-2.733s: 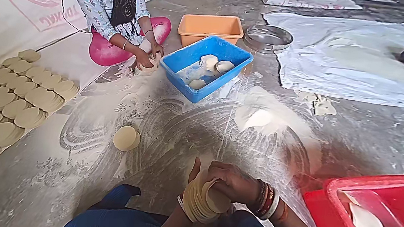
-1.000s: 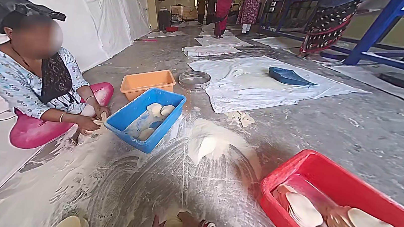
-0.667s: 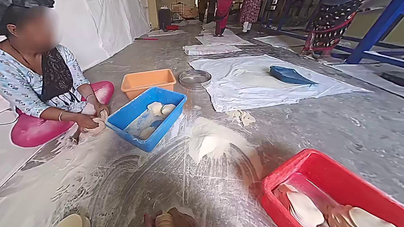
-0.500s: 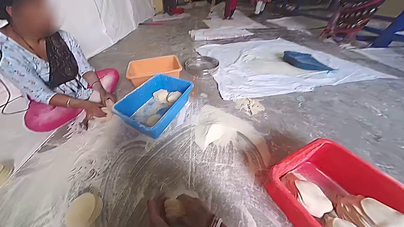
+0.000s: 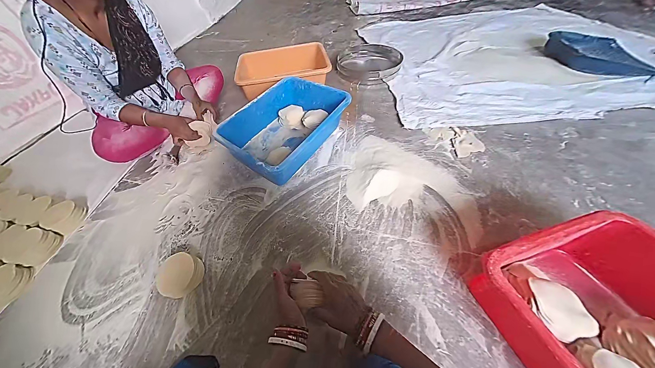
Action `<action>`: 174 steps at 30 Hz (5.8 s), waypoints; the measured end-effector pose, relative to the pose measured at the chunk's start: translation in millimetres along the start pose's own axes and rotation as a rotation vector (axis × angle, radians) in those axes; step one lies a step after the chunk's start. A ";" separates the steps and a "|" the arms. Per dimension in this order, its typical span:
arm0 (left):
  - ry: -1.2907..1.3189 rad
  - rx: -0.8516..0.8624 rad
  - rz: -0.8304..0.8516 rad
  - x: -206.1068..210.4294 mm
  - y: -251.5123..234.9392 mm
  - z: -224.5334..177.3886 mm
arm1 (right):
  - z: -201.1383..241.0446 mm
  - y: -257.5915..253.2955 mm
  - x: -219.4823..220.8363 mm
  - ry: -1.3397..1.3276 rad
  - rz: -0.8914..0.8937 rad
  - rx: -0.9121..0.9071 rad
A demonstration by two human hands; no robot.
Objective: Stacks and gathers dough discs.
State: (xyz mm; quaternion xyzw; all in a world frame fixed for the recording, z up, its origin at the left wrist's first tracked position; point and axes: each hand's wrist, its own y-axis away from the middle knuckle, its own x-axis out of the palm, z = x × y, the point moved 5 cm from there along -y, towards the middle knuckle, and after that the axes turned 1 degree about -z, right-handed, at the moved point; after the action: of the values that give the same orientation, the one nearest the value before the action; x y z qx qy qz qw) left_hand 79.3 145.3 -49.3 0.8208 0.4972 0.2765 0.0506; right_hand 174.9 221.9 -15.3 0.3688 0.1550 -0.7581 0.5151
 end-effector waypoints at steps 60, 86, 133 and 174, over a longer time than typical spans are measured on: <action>-0.018 0.069 0.084 -0.4 -4.5 -0.7 | 1.8 5.5 5.3 0.002 -0.045 -0.023; -0.065 0.103 0.090 -3.8 -3.7 2.7 | -5.3 0.5 9.2 -0.061 -0.010 0.004; -0.004 0.088 0.019 -7.6 -3.1 -6.6 | 9.6 11.6 1.6 -0.047 -0.174 -0.138; -0.099 0.099 0.057 -9.8 -10.5 -4.4 | 3.4 -2.5 11.6 0.090 0.193 0.134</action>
State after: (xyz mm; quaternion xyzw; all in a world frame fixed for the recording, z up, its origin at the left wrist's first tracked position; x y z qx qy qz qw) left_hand 65.4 141.4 -53.4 0.8487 0.4838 0.2118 0.0265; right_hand 169.1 213.1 -21.7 0.4493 0.0910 -0.6963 0.5523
